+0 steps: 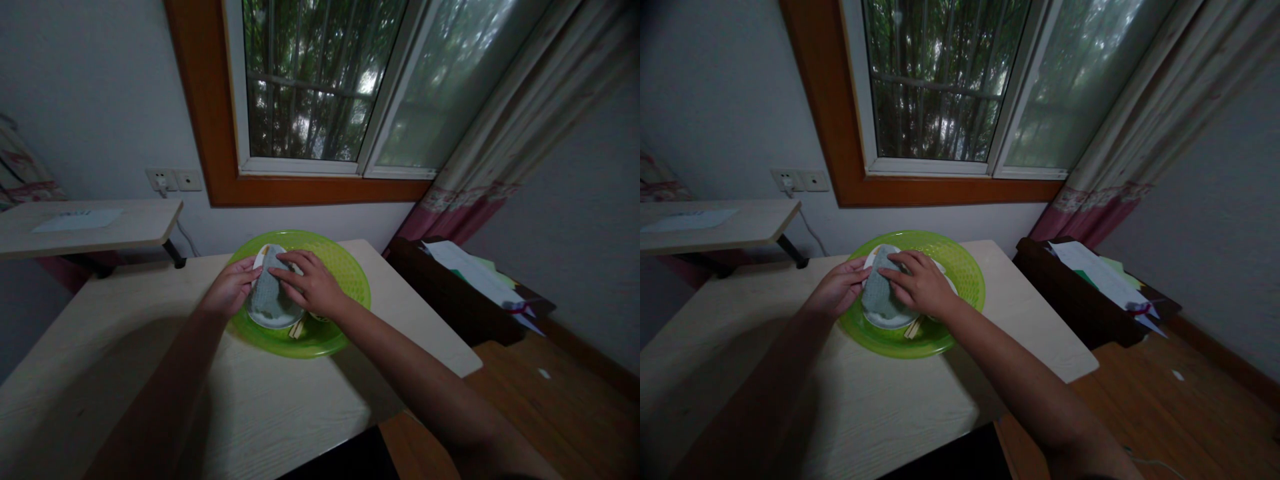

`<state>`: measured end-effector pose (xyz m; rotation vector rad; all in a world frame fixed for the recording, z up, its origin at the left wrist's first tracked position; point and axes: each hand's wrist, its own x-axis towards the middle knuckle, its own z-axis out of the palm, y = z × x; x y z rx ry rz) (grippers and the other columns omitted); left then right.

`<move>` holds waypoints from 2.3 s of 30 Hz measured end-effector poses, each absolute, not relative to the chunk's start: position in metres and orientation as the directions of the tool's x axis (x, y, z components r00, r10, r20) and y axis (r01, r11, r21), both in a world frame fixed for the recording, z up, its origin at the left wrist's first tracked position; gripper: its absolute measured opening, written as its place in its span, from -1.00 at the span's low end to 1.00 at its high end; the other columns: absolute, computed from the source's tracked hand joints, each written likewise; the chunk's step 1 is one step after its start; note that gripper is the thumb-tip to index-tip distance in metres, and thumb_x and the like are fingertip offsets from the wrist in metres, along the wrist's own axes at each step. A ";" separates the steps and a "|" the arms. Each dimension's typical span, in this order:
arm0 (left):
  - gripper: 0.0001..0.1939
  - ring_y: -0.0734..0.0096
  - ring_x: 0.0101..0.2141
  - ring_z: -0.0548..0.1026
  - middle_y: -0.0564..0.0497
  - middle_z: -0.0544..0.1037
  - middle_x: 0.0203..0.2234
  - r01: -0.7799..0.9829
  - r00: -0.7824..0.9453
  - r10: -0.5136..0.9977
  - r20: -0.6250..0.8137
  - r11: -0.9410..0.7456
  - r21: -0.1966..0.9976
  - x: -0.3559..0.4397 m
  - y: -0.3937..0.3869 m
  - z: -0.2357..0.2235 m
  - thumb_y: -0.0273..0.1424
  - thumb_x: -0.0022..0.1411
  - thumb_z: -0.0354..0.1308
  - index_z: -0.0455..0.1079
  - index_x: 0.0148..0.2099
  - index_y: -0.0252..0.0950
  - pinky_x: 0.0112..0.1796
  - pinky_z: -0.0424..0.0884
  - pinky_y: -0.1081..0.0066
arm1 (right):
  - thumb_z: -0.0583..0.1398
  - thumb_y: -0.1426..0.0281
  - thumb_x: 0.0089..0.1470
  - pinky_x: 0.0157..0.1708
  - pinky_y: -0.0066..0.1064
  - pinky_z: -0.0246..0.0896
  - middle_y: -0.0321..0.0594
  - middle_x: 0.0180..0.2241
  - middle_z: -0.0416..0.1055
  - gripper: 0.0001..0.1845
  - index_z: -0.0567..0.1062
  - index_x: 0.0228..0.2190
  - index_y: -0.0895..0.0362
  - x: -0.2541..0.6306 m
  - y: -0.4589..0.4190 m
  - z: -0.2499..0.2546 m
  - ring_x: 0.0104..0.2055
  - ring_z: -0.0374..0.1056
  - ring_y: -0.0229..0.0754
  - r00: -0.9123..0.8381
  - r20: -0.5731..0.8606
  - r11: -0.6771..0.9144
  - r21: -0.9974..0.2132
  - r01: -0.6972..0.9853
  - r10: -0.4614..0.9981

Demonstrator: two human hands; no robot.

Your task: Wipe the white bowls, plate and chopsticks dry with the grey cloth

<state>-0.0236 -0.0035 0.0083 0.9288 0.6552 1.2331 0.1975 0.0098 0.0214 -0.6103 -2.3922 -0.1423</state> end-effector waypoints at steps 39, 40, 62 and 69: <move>-0.53 0.04 -0.08 0.60 -0.22 0.66 -0.18 -0.441 0.281 0.957 0.066 0.068 0.895 -0.011 -0.009 0.011 -0.63 -0.02 0.31 0.57 0.01 -0.41 -0.07 0.53 0.24 | 0.21 0.27 0.28 0.23 0.15 0.12 -0.15 0.25 0.19 -0.50 0.35 0.22 -0.17 0.197 0.012 0.022 0.24 0.08 0.11 -0.588 0.642 0.814 -0.101 0.572 0.492; -0.53 0.04 -0.08 0.60 -0.24 0.66 -0.17 -0.450 0.277 0.959 0.062 0.073 0.890 -0.013 -0.008 0.010 -0.62 -0.01 0.31 0.56 0.02 -0.42 -0.06 0.53 0.23 | 0.21 0.26 0.27 0.22 0.15 0.12 -0.15 0.25 0.19 -0.50 0.36 0.21 -0.17 0.197 0.011 0.022 0.24 0.08 0.11 -0.612 0.632 0.828 -0.086 0.555 0.475; -0.50 0.11 -0.08 0.61 -0.27 0.62 -0.08 -0.557 0.125 0.992 0.028 0.047 0.829 -0.026 -0.004 0.013 -0.57 0.13 0.26 0.42 0.15 -0.46 -0.02 0.51 0.21 | 0.19 0.31 0.29 0.20 0.12 0.14 -0.18 0.24 0.20 -0.53 0.38 0.20 -0.21 0.199 0.008 0.024 0.21 0.11 0.10 -0.588 0.647 0.816 -0.093 0.571 0.485; -0.57 0.08 0.00 0.57 -0.25 0.62 -0.07 -0.554 0.141 0.987 0.078 0.013 0.832 -0.024 -0.003 0.012 -0.59 0.08 0.28 0.51 0.04 -0.44 0.06 0.46 0.20 | 0.09 0.20 0.36 0.22 0.02 0.13 -0.10 0.21 0.21 -0.54 0.34 0.24 -0.09 0.200 0.019 0.019 0.21 0.13 0.07 -0.421 0.647 0.692 -0.236 0.682 0.636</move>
